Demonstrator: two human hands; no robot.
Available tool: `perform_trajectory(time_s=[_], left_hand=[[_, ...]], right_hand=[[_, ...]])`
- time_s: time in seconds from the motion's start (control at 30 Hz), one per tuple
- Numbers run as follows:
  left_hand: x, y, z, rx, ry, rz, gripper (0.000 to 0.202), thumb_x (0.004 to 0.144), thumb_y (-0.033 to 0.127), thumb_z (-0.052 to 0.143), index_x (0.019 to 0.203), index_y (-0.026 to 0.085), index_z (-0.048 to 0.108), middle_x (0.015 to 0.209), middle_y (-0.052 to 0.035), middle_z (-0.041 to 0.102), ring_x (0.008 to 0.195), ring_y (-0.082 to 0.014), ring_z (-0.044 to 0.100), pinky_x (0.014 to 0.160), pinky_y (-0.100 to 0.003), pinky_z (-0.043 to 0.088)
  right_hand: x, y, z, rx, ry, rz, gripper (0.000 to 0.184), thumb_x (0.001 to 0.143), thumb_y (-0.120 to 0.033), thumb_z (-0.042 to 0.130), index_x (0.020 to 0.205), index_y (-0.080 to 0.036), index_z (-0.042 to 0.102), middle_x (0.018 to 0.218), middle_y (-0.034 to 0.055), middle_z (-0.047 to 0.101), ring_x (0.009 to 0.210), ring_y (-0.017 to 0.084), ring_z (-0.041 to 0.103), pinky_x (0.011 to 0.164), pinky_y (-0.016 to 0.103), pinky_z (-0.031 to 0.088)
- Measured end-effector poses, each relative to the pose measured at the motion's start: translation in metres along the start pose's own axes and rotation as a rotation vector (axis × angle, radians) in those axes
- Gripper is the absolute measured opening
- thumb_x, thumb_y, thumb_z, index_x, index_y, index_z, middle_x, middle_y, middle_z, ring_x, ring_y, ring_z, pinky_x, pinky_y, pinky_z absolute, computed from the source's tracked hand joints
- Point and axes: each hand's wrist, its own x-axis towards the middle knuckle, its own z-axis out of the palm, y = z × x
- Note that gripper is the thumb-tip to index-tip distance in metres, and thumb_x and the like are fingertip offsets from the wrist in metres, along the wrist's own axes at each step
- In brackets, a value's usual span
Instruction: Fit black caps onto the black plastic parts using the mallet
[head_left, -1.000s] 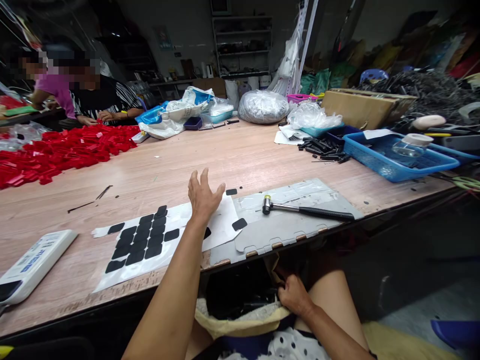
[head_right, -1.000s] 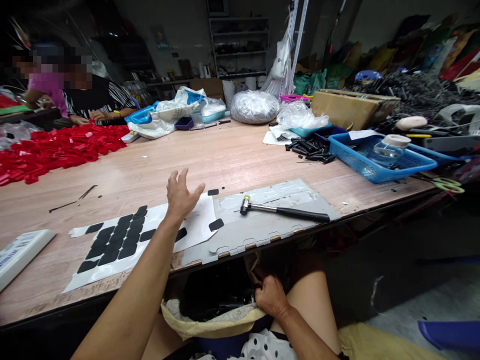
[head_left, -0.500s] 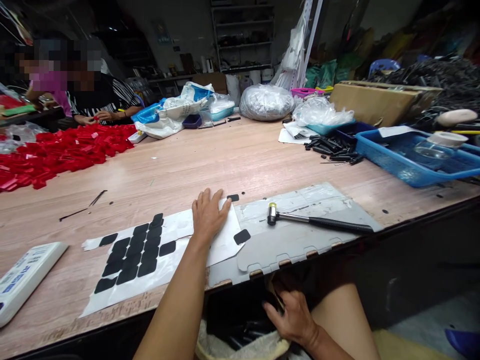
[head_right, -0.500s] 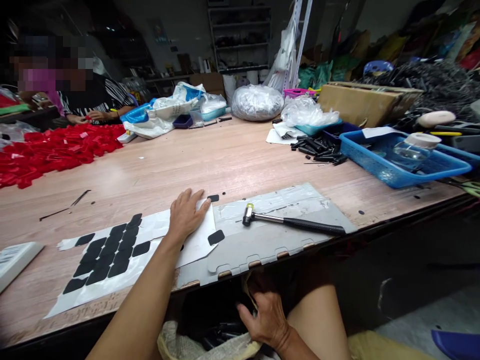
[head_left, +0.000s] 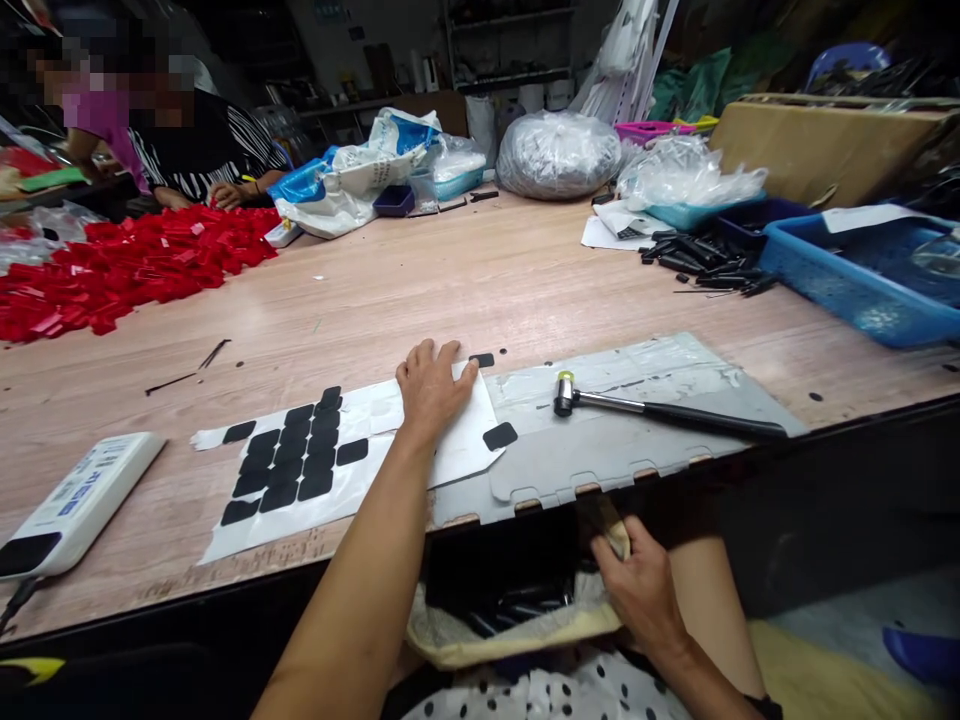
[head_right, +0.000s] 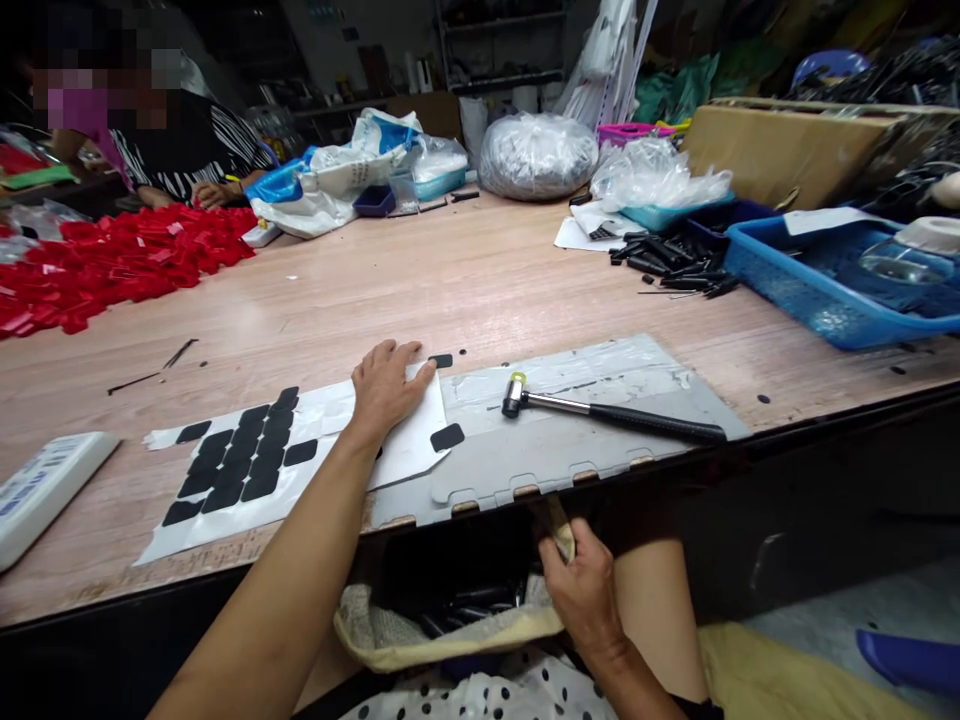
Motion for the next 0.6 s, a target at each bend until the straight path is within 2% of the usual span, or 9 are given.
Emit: perform_trajectory(time_s=[0.1, 0.2, 0.3, 0.37, 0.4, 0.47, 0.5, 0.53, 0.6], left_hand=[[0.004, 0.004, -0.011, -0.065, 0.073, -0.032, 0.039, 0.096, 0.048, 0.055, 0.126, 0.026, 0.069, 0.142, -0.013, 0.059, 0.142, -0.0324, 0.042, 0.12, -0.059, 0.023], [-0.013, 0.016, -0.042, -0.125, 0.26, 0.052, 0.03, 0.094, 0.041, 0.061, 0.116, 0.023, 0.07, 0.127, -0.0105, 0.067, 0.132, -0.0328, 0.05, 0.116, -0.06, 0.029], [-0.077, 0.031, -0.073, -0.302, 0.45, 0.289, 0.016, 0.096, 0.032, 0.058, 0.097, 0.019, 0.066, 0.098, -0.006, 0.071, 0.095, -0.0216, 0.064, 0.09, -0.041, 0.051], [-0.14, 0.034, -0.078, -0.422, 0.54, 0.482, 0.009, 0.092, 0.023, 0.061, 0.084, 0.022, 0.058, 0.077, -0.0011, 0.063, 0.074, -0.017, 0.059, 0.071, -0.033, 0.05], [-0.173, 0.031, -0.073, -0.462, 0.485, 0.613, 0.009, 0.09, 0.02, 0.062, 0.083, 0.023, 0.057, 0.073, 0.0, 0.061, 0.068, -0.0164, 0.056, 0.066, -0.033, 0.047], [-0.23, 0.016, -0.051, -0.405, 0.117, 0.769, 0.003, 0.089, 0.023, 0.063, 0.087, 0.024, 0.06, 0.076, -0.0015, 0.064, 0.068, -0.0182, 0.056, 0.067, -0.036, 0.047], [-0.251, 0.006, -0.038, -0.343, -0.055, 0.736, 0.008, 0.088, 0.027, 0.065, 0.096, 0.024, 0.064, 0.082, -0.0033, 0.067, 0.074, -0.0203, 0.059, 0.071, -0.039, 0.049], [-0.267, -0.005, -0.024, -0.283, -0.172, 0.647, 0.027, 0.085, 0.032, 0.068, 0.111, 0.024, 0.065, 0.097, -0.0069, 0.07, 0.087, -0.0242, 0.062, 0.08, -0.042, 0.051], [-0.286, -0.026, -0.001, -0.145, -0.317, 0.469, 0.055, 0.083, 0.025, 0.067, 0.137, 0.023, 0.056, 0.117, -0.01, 0.069, 0.106, -0.029, 0.062, 0.1, -0.05, 0.046]], right_hand=[[0.006, -0.012, -0.017, 0.067, -0.003, 0.038, 0.022, 0.085, -0.035, 0.056, 0.069, -0.023, 0.046, 0.06, -0.0046, 0.046, 0.056, 0.011, 0.041, 0.053, 0.021, 0.039], [0.006, -0.02, -0.022, 0.101, -0.047, -0.003, 0.019, 0.088, -0.035, 0.055, 0.075, -0.022, 0.052, 0.064, -0.0036, 0.047, 0.059, 0.011, 0.043, 0.051, 0.021, 0.038], [0.001, -0.02, -0.021, 0.135, -0.055, -0.081, 0.02, 0.09, -0.037, 0.057, 0.098, -0.02, 0.064, 0.085, 0.0033, 0.065, 0.076, 0.016, 0.06, 0.063, 0.023, 0.048], [-0.002, -0.018, -0.022, 0.123, -0.058, -0.176, 0.027, 0.091, -0.035, 0.055, 0.11, -0.019, 0.068, 0.102, 0.0083, 0.07, 0.091, 0.02, 0.066, 0.078, 0.027, 0.053], [-0.003, -0.018, -0.023, 0.097, -0.095, -0.231, 0.029, 0.092, -0.033, 0.053, 0.112, -0.019, 0.069, 0.105, 0.0091, 0.071, 0.095, 0.02, 0.067, 0.082, 0.028, 0.053], [-0.003, -0.018, -0.026, -0.019, -0.222, -0.313, 0.029, 0.093, -0.03, 0.048, 0.106, -0.022, 0.073, 0.097, 0.0081, 0.071, 0.089, 0.02, 0.068, 0.08, 0.029, 0.052], [-0.001, -0.02, -0.027, -0.109, -0.277, -0.324, 0.029, 0.093, -0.03, 0.048, 0.103, -0.023, 0.075, 0.091, 0.0074, 0.071, 0.085, 0.02, 0.067, 0.077, 0.03, 0.052], [0.002, -0.022, -0.026, -0.214, -0.304, -0.313, 0.028, 0.092, -0.034, 0.051, 0.098, -0.022, 0.076, 0.086, 0.0076, 0.07, 0.081, 0.021, 0.066, 0.075, 0.032, 0.051], [0.013, -0.03, -0.021, -0.399, -0.286, -0.255, 0.03, 0.087, -0.044, 0.061, 0.082, -0.018, 0.076, 0.076, 0.0099, 0.067, 0.077, 0.024, 0.065, 0.071, 0.035, 0.05]])
